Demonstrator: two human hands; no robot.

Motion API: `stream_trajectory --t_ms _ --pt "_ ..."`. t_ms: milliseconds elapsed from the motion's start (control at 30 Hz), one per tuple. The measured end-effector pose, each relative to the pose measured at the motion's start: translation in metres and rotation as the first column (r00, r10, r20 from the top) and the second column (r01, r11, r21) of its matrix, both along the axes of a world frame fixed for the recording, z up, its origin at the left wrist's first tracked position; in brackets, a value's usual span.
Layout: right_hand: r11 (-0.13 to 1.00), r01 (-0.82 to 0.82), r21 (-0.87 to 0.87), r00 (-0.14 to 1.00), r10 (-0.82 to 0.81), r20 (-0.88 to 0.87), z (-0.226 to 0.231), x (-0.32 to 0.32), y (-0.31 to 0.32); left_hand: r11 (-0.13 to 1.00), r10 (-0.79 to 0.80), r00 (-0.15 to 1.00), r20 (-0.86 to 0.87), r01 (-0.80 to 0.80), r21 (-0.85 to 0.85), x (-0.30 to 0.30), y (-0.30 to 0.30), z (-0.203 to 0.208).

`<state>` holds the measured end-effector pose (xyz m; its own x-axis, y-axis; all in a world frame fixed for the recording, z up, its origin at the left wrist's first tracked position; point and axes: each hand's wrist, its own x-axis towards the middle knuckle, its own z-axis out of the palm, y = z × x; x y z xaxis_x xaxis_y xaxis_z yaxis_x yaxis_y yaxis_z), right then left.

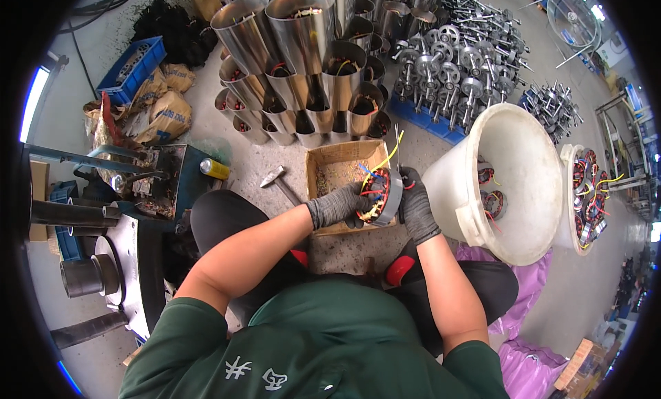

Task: The person fits a metal sleeve onto a stator, uses a hydraulic press to secure the assembly, and subsequently uses a tool to strip and twist electrical wires on another stator unit.

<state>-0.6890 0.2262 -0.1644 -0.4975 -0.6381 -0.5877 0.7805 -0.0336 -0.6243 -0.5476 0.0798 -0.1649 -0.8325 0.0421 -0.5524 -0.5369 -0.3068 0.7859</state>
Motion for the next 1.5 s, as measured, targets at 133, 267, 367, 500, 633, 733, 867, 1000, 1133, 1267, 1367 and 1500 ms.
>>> stream_trajectory --t_ms 133,267,367,500,633,733,867,1000,1133,1267,1367,1500 --pt "0.988 -0.092 -0.128 0.974 0.062 -0.218 0.002 0.021 0.003 0.992 -0.082 0.997 0.014 0.083 -0.099 -0.002 0.003 0.033" --pt "0.966 -0.026 -0.255 0.993 0.055 0.107 0.001 0.021 0.003 0.428 0.074 0.954 -0.290 -0.294 -0.855 -0.001 0.005 0.047" --pt "0.930 -0.058 -0.362 0.977 0.127 0.169 -0.038 0.010 0.011 0.260 -0.187 0.889 -0.418 -0.366 -0.894 -0.008 -0.006 0.050" --pt "0.942 -0.183 -0.280 0.982 0.160 -0.103 -0.050 0.012 0.016 0.140 -0.427 0.901 -0.073 -0.014 -0.990 -0.007 -0.005 0.042" --pt "0.952 -0.129 -0.277 0.984 0.089 -0.152 -0.028 0.019 0.016 0.484 -0.313 0.847 -0.429 -0.246 -0.840 -0.003 0.005 0.042" --pt "0.928 -0.317 -0.194 0.853 0.190 -0.487 -0.011 0.026 0.006 0.877 0.032 0.833 -0.552 -0.289 -0.385 0.000 0.010 0.034" --pt "0.925 -0.329 0.190 0.141 0.247 -0.959 0.032 0.040 -0.009 0.958 0.226 0.834 -0.503 -0.283 -0.040 0.000 0.001 0.028" --pt "0.906 -0.362 -0.217 0.889 0.267 -0.371 0.055 0.045 -0.011 0.946 0.255 0.823 -0.508 -0.320 -0.044 0.007 0.004 0.068" --pt "0.955 -0.156 -0.252 0.980 0.117 -0.164 0.015 0.031 -0.004 0.891 0.362 0.774 -0.520 -0.451 -0.051 0.017 -0.002 0.074" --pt "0.935 -0.109 -0.337 0.989 0.069 -0.129 0.015 0.029 -0.001 0.827 0.385 0.728 -0.568 -0.545 -0.138 0.009 -0.016 0.076" --pt "0.913 -0.077 -0.400 0.997 0.075 -0.020 0.018 0.029 0.000 0.788 0.546 0.709 -0.447 -0.615 -0.014 0.002 -0.015 0.065" --pt "0.897 -0.084 -0.435 0.993 0.112 0.039 0.023 0.023 0.000 0.793 0.526 0.701 -0.482 -0.609 -0.021 0.002 -0.016 0.063"
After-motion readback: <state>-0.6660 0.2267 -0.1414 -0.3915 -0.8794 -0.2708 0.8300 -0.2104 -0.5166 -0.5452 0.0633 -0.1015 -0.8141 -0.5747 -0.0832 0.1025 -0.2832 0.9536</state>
